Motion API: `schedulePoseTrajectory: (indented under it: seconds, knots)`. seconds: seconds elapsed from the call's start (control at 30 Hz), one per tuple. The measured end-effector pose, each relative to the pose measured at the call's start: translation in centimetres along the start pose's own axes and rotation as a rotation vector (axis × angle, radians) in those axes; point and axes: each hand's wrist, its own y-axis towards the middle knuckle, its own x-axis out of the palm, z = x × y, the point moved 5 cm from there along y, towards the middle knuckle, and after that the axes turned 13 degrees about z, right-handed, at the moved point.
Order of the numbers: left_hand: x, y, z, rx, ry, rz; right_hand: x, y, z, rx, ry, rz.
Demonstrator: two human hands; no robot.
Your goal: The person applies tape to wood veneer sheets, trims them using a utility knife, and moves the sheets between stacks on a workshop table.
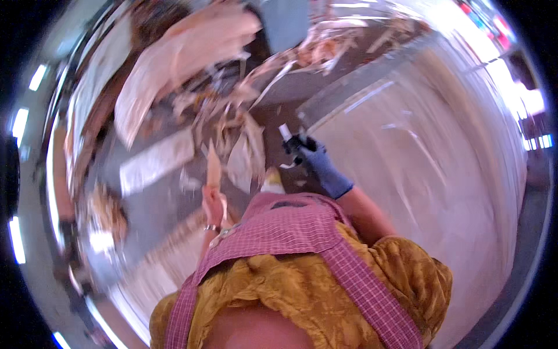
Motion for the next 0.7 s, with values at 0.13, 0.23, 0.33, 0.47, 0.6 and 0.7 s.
schedulePoseTrajectory:
  seconds: [0.13, 0.23, 0.33, 0.47, 0.6, 0.7]
  knots:
    - [9.0, 18.0, 5.3, 0.19, 0.106, -0.206, 1.3, 5.8, -2.5, -0.05, 0.009, 0.112]
    - [16.2, 28.8, 12.2, 0.407, 0.091, -0.34, 1.4, 9.6, -2.9, -0.085, 0.04, 0.237]
    - [23.0, 36.0, 18.2, 0.503, -0.041, -0.421, 1.7, 13.3, -4.4, -0.118, 0.125, 0.357]
    - [32.1, 41.9, 23.1, 0.613, 0.002, -0.527, 0.3, 21.5, -2.5, -0.131, 0.19, 0.481]
    - [37.4, 47.1, 23.6, 0.69, 0.212, -0.633, 0.7, 31.2, -3.8, -0.185, 0.324, 0.483]
    - [41.0, 52.8, 22.8, 0.714, 0.43, -0.738, 0.7, 37.4, -10.1, -0.258, 0.322, 0.455]
